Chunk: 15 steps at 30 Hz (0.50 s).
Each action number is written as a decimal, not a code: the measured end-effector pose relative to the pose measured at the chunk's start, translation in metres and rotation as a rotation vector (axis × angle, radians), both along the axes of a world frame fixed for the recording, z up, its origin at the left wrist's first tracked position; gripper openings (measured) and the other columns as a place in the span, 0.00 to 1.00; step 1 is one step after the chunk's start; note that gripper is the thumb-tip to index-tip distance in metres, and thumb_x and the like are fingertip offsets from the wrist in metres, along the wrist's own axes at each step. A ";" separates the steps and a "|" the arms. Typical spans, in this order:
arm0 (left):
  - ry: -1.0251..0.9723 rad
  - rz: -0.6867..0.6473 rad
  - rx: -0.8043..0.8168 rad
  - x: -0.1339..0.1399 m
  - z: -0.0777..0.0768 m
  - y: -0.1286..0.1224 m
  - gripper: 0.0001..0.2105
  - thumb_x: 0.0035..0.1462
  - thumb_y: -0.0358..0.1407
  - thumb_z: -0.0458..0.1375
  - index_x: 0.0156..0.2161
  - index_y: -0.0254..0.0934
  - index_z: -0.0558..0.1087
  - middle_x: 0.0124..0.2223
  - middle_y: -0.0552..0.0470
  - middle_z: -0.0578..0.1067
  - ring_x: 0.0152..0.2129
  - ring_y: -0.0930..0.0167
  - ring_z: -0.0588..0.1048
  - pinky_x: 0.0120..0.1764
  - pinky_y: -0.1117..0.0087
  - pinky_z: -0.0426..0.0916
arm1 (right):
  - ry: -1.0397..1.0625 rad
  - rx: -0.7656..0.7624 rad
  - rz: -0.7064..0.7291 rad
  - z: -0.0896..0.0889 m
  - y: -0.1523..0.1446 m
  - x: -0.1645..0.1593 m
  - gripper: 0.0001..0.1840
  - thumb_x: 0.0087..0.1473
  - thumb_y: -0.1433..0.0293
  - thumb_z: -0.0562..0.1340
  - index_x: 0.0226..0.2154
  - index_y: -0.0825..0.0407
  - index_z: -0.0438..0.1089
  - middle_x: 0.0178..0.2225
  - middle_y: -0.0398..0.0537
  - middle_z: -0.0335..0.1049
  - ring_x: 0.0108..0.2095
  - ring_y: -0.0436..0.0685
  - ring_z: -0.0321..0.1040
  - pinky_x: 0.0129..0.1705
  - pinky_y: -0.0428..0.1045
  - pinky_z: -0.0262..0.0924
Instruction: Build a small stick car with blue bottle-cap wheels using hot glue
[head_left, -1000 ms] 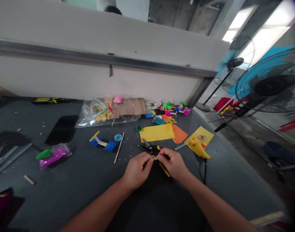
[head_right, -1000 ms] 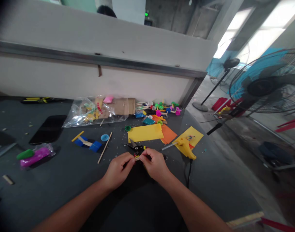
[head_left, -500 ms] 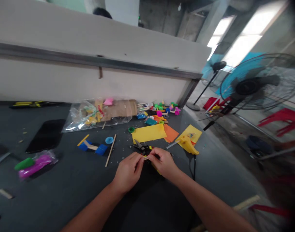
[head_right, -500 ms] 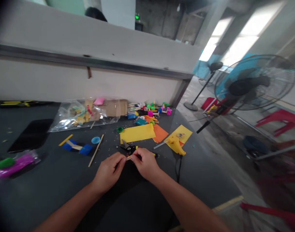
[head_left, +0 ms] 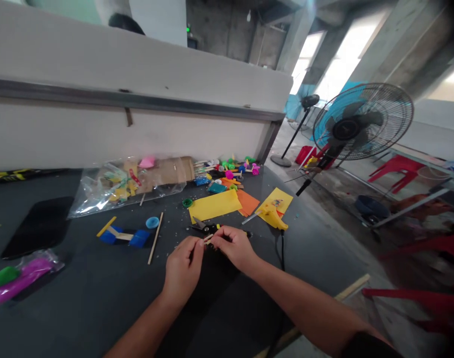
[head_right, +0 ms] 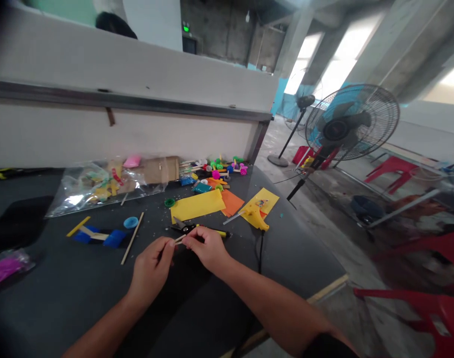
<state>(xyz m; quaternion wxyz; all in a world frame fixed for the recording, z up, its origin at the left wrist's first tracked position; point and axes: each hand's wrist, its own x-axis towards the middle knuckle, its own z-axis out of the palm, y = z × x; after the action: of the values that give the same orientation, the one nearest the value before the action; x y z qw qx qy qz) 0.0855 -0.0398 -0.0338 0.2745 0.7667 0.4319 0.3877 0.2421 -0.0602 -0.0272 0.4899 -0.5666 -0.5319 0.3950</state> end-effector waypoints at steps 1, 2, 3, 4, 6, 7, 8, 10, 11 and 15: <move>-0.003 -0.003 0.002 0.000 0.000 0.000 0.14 0.62 0.38 0.46 0.28 0.37 0.66 0.25 0.55 0.69 0.25 0.73 0.69 0.31 0.73 0.60 | 0.018 -0.001 0.007 0.000 0.000 0.000 0.09 0.49 0.65 0.62 0.23 0.53 0.69 0.22 0.41 0.68 0.25 0.49 0.62 0.30 0.44 0.56; -0.004 -0.007 0.006 0.000 0.001 0.000 0.14 0.63 0.38 0.45 0.27 0.37 0.66 0.25 0.55 0.69 0.25 0.73 0.69 0.31 0.73 0.61 | 0.037 -0.002 0.017 0.000 0.000 0.001 0.10 0.50 0.64 0.62 0.23 0.53 0.69 0.21 0.41 0.68 0.25 0.49 0.62 0.30 0.45 0.56; -0.005 -0.010 0.008 0.000 0.002 0.000 0.14 0.63 0.38 0.45 0.27 0.37 0.66 0.25 0.55 0.70 0.25 0.73 0.69 0.31 0.73 0.61 | 0.055 -0.001 0.029 0.000 0.000 0.001 0.12 0.51 0.63 0.61 0.23 0.53 0.69 0.21 0.41 0.67 0.24 0.49 0.62 0.30 0.45 0.56; -0.006 -0.010 0.007 0.000 0.003 0.000 0.15 0.63 0.38 0.45 0.27 0.37 0.66 0.25 0.55 0.70 0.25 0.73 0.69 0.31 0.73 0.61 | 0.070 0.000 0.044 -0.001 0.000 0.002 0.13 0.52 0.62 0.60 0.23 0.53 0.69 0.21 0.41 0.67 0.24 0.49 0.62 0.30 0.45 0.56; -0.011 -0.007 -0.003 0.000 0.004 0.000 0.15 0.63 0.38 0.45 0.28 0.38 0.67 0.26 0.54 0.70 0.25 0.73 0.69 0.31 0.73 0.61 | 0.085 0.003 0.059 -0.001 0.000 0.002 0.12 0.52 0.61 0.61 0.26 0.53 0.70 0.22 0.41 0.68 0.25 0.49 0.62 0.29 0.44 0.56; -0.012 -0.006 -0.010 0.000 0.004 0.000 0.15 0.63 0.38 0.45 0.28 0.38 0.67 0.26 0.54 0.70 0.25 0.73 0.69 0.32 0.73 0.62 | 0.084 0.004 0.058 -0.001 0.001 0.003 0.11 0.51 0.62 0.62 0.27 0.53 0.70 0.23 0.41 0.68 0.25 0.49 0.62 0.29 0.44 0.56; -0.013 -0.005 -0.017 -0.001 0.003 0.000 0.14 0.63 0.38 0.45 0.28 0.38 0.67 0.26 0.54 0.71 0.25 0.72 0.70 0.32 0.73 0.62 | 0.076 0.006 0.055 -0.001 0.001 0.003 0.10 0.50 0.62 0.62 0.28 0.53 0.71 0.23 0.41 0.68 0.25 0.49 0.63 0.29 0.44 0.57; -0.009 -0.017 -0.032 -0.001 0.003 0.001 0.14 0.63 0.38 0.45 0.28 0.38 0.67 0.26 0.54 0.71 0.26 0.72 0.70 0.32 0.72 0.62 | 0.043 0.017 0.047 -0.001 0.001 0.003 0.08 0.49 0.64 0.63 0.28 0.53 0.71 0.24 0.41 0.69 0.26 0.49 0.64 0.30 0.44 0.58; -0.007 -0.030 -0.037 -0.001 0.002 0.001 0.14 0.63 0.39 0.45 0.28 0.38 0.67 0.26 0.54 0.70 0.26 0.72 0.70 0.32 0.72 0.63 | 0.027 0.025 0.043 -0.001 0.001 0.004 0.08 0.49 0.64 0.62 0.27 0.53 0.71 0.24 0.41 0.69 0.26 0.50 0.64 0.31 0.44 0.58; 0.007 -0.098 -0.028 -0.002 0.001 0.002 0.14 0.62 0.39 0.45 0.28 0.38 0.68 0.27 0.53 0.71 0.26 0.72 0.71 0.31 0.73 0.62 | 0.005 0.022 0.028 -0.003 0.001 0.005 0.08 0.50 0.64 0.61 0.26 0.52 0.70 0.24 0.42 0.70 0.27 0.51 0.65 0.31 0.45 0.60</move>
<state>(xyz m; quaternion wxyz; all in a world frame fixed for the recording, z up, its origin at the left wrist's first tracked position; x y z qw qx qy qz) 0.0836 -0.0378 -0.0323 0.3025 0.7842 0.4004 0.3651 0.2475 -0.0590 -0.0299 0.4917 -0.5527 -0.5429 0.3976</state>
